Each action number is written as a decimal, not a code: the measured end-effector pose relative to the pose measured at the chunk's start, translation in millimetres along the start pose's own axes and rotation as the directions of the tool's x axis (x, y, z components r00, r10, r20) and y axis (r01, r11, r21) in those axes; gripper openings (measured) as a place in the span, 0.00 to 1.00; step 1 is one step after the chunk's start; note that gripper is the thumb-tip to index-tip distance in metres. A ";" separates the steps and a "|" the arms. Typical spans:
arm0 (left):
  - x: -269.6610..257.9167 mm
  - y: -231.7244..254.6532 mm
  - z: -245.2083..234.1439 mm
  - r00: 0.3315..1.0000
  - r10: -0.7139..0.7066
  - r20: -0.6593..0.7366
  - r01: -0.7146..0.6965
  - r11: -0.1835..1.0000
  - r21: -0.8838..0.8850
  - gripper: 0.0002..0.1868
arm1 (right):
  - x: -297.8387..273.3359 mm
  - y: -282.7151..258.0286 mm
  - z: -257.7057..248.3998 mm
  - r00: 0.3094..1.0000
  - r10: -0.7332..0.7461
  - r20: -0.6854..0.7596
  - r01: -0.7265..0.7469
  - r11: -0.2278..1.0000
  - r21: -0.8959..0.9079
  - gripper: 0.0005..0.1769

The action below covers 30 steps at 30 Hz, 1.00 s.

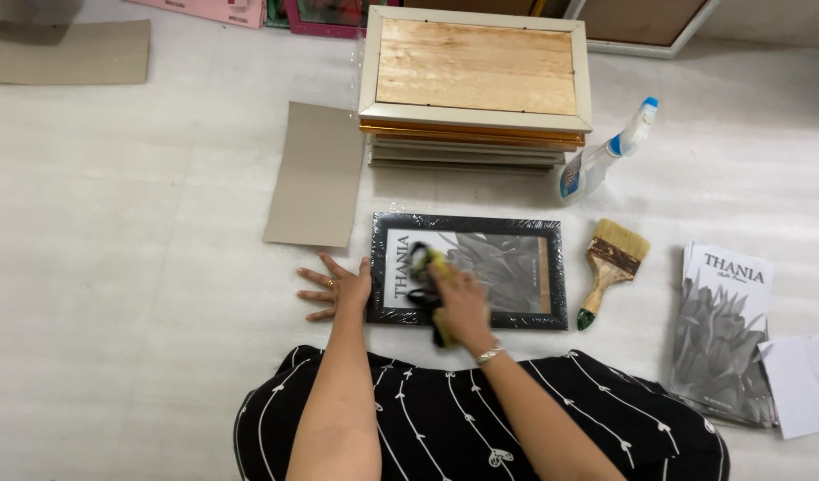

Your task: Cleaning and assembling picture frames with artwork

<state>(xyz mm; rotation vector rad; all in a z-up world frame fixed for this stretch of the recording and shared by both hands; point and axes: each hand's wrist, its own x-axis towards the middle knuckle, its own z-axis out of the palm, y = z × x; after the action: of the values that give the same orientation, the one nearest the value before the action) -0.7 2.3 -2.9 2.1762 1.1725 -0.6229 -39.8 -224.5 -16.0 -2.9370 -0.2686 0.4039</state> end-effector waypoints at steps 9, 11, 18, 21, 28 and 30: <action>-0.6 0.9 2.8 1.000 -0.004 -0.021 0.004 1.000 0.003 0.53 | -51.2 131.0 -10.6 0.818 0.516 -0.254 -0.494 0.856 0.149 0.49; 6.3 -1.7 6.8 1.000 -0.006 -0.030 0.006 1.000 0.004 0.54 | -69.9 86.6 -39.4 0.895 0.412 -0.172 -0.404 0.911 0.085 0.48; 8.2 -4.3 9.8 0.998 -0.014 -0.054 0.014 1.000 -0.004 0.55 | -35.8 154.0 -13.9 0.930 0.302 -0.211 -0.312 0.950 -0.017 0.49; 5.4 -2.8 8.8 0.998 -0.009 -0.059 0.008 1.000 -0.008 0.55 | 6.5 219.7 -3.8 0.878 0.336 -0.341 -0.390 0.915 -0.103 0.48; 12.3 -5.0 14.7 0.996 -0.005 -0.089 0.005 1.000 -0.009 0.55 | 26.7 284.4 -61.2 0.688 0.499 -0.527 -0.457 0.862 0.221 0.37; 10.5 -4.2 12.6 0.997 -0.002 -0.076 0.001 1.000 -0.013 0.55 | 25.6 278.4 -64.1 0.725 0.570 -0.387 -0.578 0.809 0.109 0.32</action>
<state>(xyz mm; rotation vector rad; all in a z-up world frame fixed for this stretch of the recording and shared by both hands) -0.6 1.6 -19.8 2.2056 1.2148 -0.5358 45.4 -498.4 -13.4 -2.9636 0.7210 -0.1582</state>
